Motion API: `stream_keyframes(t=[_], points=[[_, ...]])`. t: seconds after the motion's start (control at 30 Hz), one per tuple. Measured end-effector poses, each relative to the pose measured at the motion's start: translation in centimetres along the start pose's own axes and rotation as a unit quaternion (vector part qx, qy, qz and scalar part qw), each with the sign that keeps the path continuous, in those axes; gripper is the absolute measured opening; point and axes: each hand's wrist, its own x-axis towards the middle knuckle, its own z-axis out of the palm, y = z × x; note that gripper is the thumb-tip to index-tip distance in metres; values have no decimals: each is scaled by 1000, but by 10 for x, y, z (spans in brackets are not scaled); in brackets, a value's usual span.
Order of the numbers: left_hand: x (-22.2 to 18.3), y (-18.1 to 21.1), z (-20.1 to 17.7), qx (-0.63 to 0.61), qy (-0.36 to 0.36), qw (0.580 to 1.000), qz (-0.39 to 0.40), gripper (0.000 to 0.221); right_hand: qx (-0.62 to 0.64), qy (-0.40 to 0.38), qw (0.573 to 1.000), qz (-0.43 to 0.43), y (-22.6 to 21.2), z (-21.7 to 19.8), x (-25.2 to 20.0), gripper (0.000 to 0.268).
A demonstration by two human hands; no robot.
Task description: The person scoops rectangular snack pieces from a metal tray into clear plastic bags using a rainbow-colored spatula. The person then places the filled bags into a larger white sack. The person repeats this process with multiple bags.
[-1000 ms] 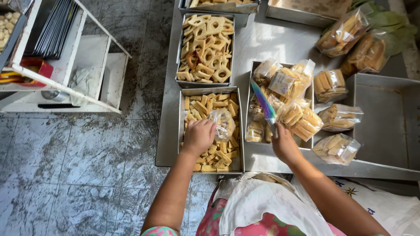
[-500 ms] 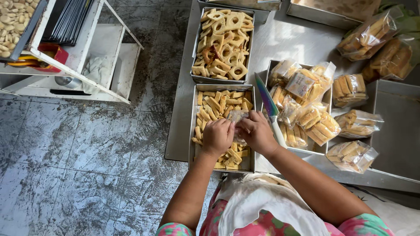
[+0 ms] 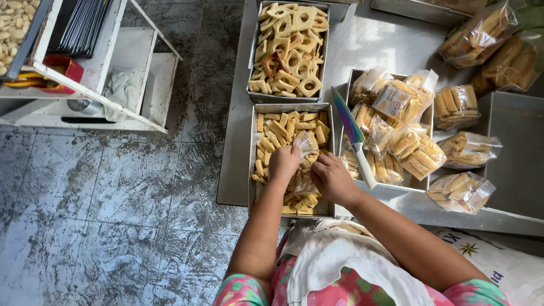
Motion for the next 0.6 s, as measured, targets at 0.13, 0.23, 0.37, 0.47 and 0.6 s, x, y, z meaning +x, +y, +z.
stream_keyframes(t=[0.13,0.23,0.37,0.47,0.6], points=[[-7,5,-5,-11,-49,998,21,38,26,16,1000,3,4,10,-12,15],[-17,-1,-25,-48,-109,993,24,39,113,33,985,123,16,21,-43,27],[-29,-12,-70,-134,-38,987,77,33,107,-87,915,378,55,48,-92,54],[-40,-8,-102,-171,8,975,142,31,49,-242,840,483,76,91,-98,56],[-49,8,-121,-171,-26,977,126,36,110,-43,900,421,75,125,-100,25]])
